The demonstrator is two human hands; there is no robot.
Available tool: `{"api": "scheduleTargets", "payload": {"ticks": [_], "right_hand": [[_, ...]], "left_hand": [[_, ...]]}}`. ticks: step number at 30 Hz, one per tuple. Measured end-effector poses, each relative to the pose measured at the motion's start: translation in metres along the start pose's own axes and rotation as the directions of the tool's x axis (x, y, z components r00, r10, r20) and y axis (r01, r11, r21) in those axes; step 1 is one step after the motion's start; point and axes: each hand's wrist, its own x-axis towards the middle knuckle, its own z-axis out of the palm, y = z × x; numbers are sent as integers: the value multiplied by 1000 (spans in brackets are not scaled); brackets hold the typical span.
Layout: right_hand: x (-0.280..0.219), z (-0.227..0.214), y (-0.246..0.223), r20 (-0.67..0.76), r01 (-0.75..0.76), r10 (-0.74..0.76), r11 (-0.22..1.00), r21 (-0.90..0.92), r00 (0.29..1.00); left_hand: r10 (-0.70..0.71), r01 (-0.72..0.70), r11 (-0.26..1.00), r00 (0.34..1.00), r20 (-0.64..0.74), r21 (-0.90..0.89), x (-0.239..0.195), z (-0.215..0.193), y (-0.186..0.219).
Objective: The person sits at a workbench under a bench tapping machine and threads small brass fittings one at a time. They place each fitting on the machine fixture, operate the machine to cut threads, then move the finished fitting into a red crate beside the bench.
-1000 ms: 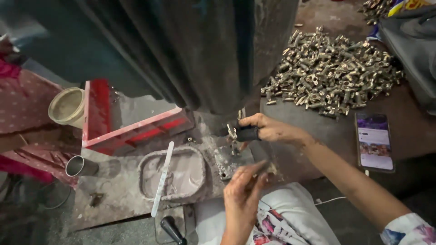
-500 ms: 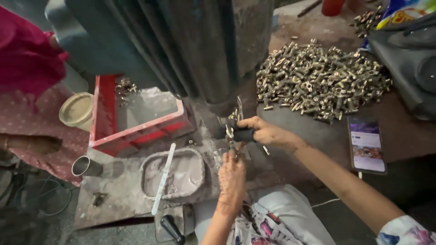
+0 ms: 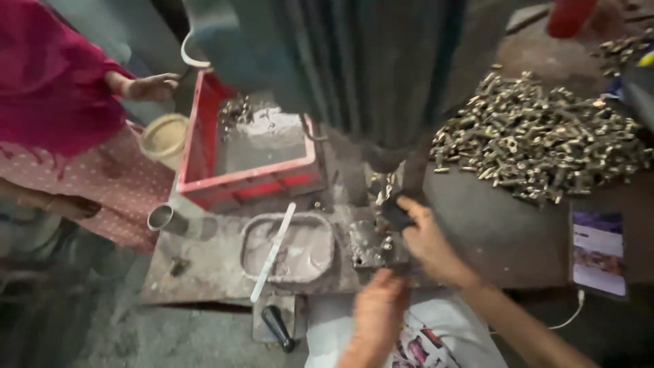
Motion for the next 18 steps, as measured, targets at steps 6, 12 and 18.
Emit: {"api": "scheduleTargets", "payload": {"ticks": [6, 12, 18], "right_hand": [[-6, 4, 45, -69, 330, -347, 926, -181, 935], [4, -7, 69, 15, 232, -232, 972, -33, 973], [-7, -15, 53, 40, 518, -517, 850, -96, 855]], "left_hand": [[-156, 174, 984, 954, -257, 48, 20, -126, -56], [-199, 200, 932, 979, -33, 303, 29, -101, -94], [-328, 279, 911, 937, -123, -305, 33, -120, -103]]}}
